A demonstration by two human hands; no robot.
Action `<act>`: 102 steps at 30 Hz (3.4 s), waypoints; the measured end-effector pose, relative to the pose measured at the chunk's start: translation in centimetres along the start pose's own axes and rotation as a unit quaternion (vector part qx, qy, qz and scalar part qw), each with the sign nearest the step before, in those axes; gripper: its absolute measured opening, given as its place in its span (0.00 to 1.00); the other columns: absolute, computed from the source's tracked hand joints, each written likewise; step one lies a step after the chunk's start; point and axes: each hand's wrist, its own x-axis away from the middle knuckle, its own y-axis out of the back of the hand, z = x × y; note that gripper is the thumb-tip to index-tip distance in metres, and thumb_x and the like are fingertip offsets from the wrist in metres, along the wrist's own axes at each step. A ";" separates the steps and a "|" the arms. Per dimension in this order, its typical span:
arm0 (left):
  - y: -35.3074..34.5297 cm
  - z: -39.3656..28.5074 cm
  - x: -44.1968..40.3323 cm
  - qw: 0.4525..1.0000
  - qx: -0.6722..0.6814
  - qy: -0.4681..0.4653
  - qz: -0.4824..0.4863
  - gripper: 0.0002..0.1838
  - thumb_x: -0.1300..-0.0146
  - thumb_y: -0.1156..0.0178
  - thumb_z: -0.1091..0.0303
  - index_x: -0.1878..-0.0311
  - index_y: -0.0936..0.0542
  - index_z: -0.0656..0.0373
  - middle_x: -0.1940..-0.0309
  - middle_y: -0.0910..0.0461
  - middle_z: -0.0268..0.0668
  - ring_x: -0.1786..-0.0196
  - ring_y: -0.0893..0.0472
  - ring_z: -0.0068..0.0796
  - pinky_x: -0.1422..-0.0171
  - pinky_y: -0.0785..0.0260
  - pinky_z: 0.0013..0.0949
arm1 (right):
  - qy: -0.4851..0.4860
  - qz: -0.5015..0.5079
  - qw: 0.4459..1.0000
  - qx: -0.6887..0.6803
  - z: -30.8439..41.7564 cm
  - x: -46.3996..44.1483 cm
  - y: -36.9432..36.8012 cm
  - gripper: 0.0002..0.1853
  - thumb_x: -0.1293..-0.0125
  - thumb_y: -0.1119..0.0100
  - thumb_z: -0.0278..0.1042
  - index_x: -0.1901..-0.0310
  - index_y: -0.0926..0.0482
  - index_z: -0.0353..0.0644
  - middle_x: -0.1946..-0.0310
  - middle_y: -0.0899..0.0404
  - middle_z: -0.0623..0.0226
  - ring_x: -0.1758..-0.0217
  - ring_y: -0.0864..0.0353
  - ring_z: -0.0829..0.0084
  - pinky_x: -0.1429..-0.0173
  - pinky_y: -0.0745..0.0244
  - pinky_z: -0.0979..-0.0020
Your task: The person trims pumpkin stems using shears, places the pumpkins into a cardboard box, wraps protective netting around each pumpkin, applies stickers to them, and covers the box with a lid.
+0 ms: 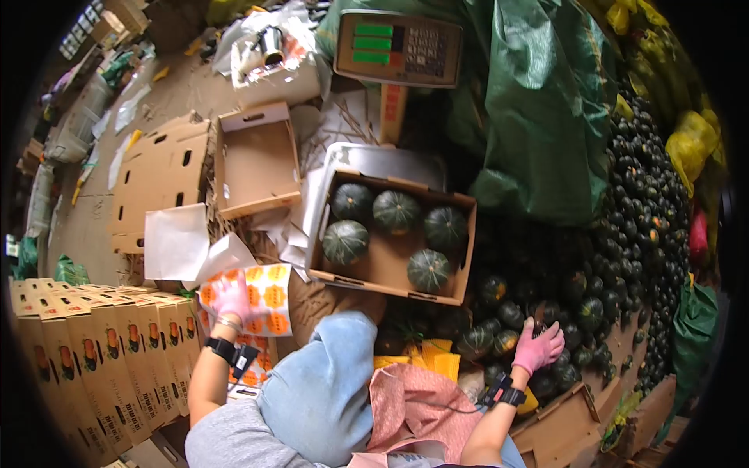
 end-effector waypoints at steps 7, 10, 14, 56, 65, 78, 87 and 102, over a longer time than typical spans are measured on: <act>-0.8 2.2 2.5 0.999 0.020 -0.030 0.002 0.57 0.71 0.22 0.43 0.30 0.38 0.33 0.31 0.42 0.45 0.31 0.42 0.56 0.31 0.41 0.54 | 0.130 -0.007 0.973 -0.193 5.1 1.9 1.5 0.33 0.47 0.33 0.47 0.40 0.29 0.45 0.41 0.32 0.59 0.36 0.37 0.54 0.31 0.41 0.52; -2.3 3.6 -0.2 0.990 0.004 -0.083 -0.113 0.42 0.66 0.23 0.48 0.41 0.26 0.36 0.43 0.30 0.39 0.39 0.32 0.45 0.38 0.35 0.48 | 0.123 0.039 0.966 -0.225 5.7 2.2 1.5 0.32 0.47 0.33 0.46 0.41 0.28 0.45 0.42 0.31 0.59 0.37 0.36 0.54 0.33 0.40 0.54; -2.8 4.4 -1.2 0.967 0.041 -0.142 -0.207 0.36 0.64 0.26 0.40 0.47 0.22 0.39 0.48 0.27 0.39 0.41 0.29 0.44 0.39 0.34 0.46 | 0.153 0.042 0.959 -0.234 5.7 3.0 1.3 0.29 0.45 0.33 0.44 0.42 0.27 0.44 0.45 0.28 0.57 0.40 0.32 0.53 0.34 0.37 0.55; 13.5 -18.3 7.7 0.559 0.370 -0.685 0.284 0.21 0.32 0.44 0.52 0.50 0.27 0.64 0.62 0.24 0.45 0.60 0.23 0.36 0.53 0.29 0.36 | 0.464 0.073 0.749 -0.467 17.5 11.3 15.3 0.13 0.59 0.34 0.28 0.70 0.27 0.42 0.68 0.29 0.61 0.64 0.25 0.57 0.61 0.27 0.61; 12.7 -16.9 6.0 0.535 0.469 -0.679 0.180 0.13 0.31 0.45 0.61 0.61 0.28 0.63 0.67 0.33 0.36 0.64 0.31 0.32 0.56 0.35 0.32 | 0.107 0.447 0.473 -0.752 21.4 12.3 14.5 0.24 0.40 0.32 0.49 0.57 0.30 0.38 0.67 0.25 0.71 0.65 0.28 0.85 0.59 0.28 0.80; 12.6 -16.8 5.8 0.494 0.687 -0.410 0.341 0.12 0.41 0.40 0.76 0.53 0.24 0.61 0.57 0.21 0.32 0.54 0.22 0.24 0.46 0.30 0.27 | 0.253 0.130 0.754 -0.592 24.3 10.2 14.5 0.15 0.50 0.39 0.17 0.58 0.26 0.39 0.64 0.26 0.60 0.63 0.22 0.58 0.57 0.25 0.66; 13.2 -14.6 4.1 0.440 0.604 -0.443 0.495 0.26 0.34 0.40 0.65 0.37 0.32 0.68 0.46 0.24 0.34 0.42 0.26 0.22 0.35 0.36 0.28 | -0.066 0.602 0.152 -0.781 20.3 9.7 11.0 0.20 0.51 0.53 0.14 0.54 0.21 0.30 0.56 0.18 0.63 0.53 0.19 0.74 0.49 0.27 0.79; 13.8 -16.8 6.3 0.580 0.282 -0.750 -0.147 0.22 0.50 0.30 0.71 0.51 0.25 0.59 0.55 0.22 0.42 0.48 0.23 0.46 0.42 0.31 0.43 | 0.034 0.469 0.346 -0.812 22.9 12.0 12.7 0.17 0.29 0.55 0.27 0.42 0.28 0.34 0.46 0.25 0.63 0.44 0.25 0.71 0.38 0.31 0.72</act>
